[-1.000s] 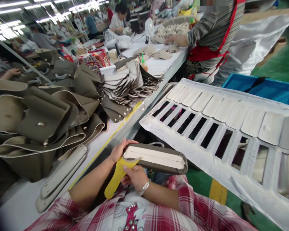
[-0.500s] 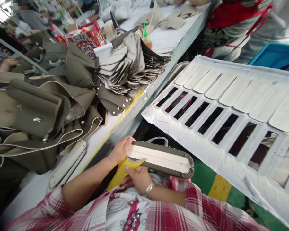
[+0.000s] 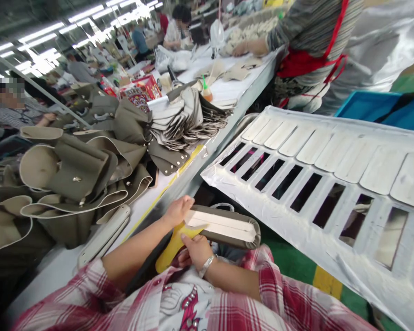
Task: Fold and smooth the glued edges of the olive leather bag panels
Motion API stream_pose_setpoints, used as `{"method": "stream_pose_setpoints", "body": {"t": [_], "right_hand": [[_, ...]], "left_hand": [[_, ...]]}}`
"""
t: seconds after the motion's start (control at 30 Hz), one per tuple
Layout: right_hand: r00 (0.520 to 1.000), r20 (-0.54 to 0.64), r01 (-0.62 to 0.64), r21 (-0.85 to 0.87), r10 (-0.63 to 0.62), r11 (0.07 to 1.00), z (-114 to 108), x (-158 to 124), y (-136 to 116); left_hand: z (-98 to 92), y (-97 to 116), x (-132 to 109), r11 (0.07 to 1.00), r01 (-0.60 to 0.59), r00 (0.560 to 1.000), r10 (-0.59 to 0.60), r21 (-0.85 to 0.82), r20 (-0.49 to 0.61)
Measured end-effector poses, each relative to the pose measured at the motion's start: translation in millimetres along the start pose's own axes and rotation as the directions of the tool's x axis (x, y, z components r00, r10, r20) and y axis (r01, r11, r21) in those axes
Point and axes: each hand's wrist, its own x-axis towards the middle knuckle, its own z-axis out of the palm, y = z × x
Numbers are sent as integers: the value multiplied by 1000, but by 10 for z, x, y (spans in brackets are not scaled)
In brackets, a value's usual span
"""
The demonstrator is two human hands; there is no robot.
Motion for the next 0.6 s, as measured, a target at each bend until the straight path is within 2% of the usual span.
{"method": "stream_pose_setpoints", "body": {"t": [0.1, 0.2, 0.33, 0.47, 0.53, 0.6], "right_hand": [[997, -2, 74, -81, -74, 994, -177, -180, 17], [983, -28, 177, -133, -182, 975, -388, -387, 31], [946, -157, 266, -121, -283, 956, -620, -643, 19], [858, -371, 389, 21, -355, 921, -954, -852, -124], [811, -451, 454, 84, -372, 887, -1244, -928, -254], [766, -510, 487, 60, -393, 871, -1604, -973, -384]], "left_hand": [[-138, -136, -100, 981, -6, 1000, 9, -192, 12], [-233, -363, -268, 927, 16, 999, -4, -375, 33], [-241, -576, -449, 841, 30, 999, -2, -540, 53], [-233, -595, -464, 787, 9, 997, 42, -617, 67], [-238, -566, -432, 802, 14, 996, 39, -597, 76], [-239, -520, -406, 814, 29, 996, 26, -580, 86]]}}
